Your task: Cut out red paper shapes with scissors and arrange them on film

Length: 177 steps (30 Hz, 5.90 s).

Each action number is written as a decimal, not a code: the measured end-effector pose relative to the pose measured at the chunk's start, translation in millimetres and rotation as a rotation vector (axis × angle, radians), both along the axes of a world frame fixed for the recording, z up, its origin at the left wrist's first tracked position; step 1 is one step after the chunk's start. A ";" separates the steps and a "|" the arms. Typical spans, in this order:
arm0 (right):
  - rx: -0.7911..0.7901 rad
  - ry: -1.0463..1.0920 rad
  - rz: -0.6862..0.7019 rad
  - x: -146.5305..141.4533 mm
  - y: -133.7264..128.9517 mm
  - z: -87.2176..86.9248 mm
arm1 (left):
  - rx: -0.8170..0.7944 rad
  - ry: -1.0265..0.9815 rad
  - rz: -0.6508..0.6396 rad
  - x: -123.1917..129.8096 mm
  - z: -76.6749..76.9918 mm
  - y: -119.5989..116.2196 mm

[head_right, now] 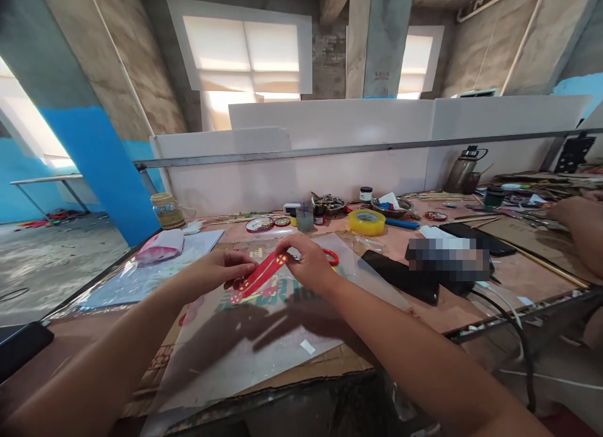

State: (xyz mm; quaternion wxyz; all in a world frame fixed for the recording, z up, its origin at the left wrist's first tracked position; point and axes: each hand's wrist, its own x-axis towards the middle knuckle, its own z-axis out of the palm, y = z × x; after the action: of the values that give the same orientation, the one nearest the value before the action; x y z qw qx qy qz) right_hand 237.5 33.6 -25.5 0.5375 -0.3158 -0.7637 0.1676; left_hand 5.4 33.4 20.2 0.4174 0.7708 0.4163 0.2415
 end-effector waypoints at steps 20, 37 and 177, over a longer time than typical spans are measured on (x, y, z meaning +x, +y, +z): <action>-0.354 -0.532 -0.270 54.5 66.1 -43.0 | 0.134 -0.470 0.402 2.4 -8.5 -20.6; -0.509 0.149 0.245 -13.1 -8.7 3.1 | 0.139 -0.433 0.372 12.9 -26.9 -19.1; -0.499 0.128 0.310 -35.9 -40.7 -14.0 | 0.562 -0.138 0.256 -5.0 -10.4 -31.3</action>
State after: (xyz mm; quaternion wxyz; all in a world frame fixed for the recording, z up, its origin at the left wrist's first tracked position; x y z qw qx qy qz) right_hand 201.6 -7.0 -39.5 0.4584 -0.3064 -0.7027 0.4497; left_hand 0.4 2.2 9.8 0.1812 0.7792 0.3976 0.4493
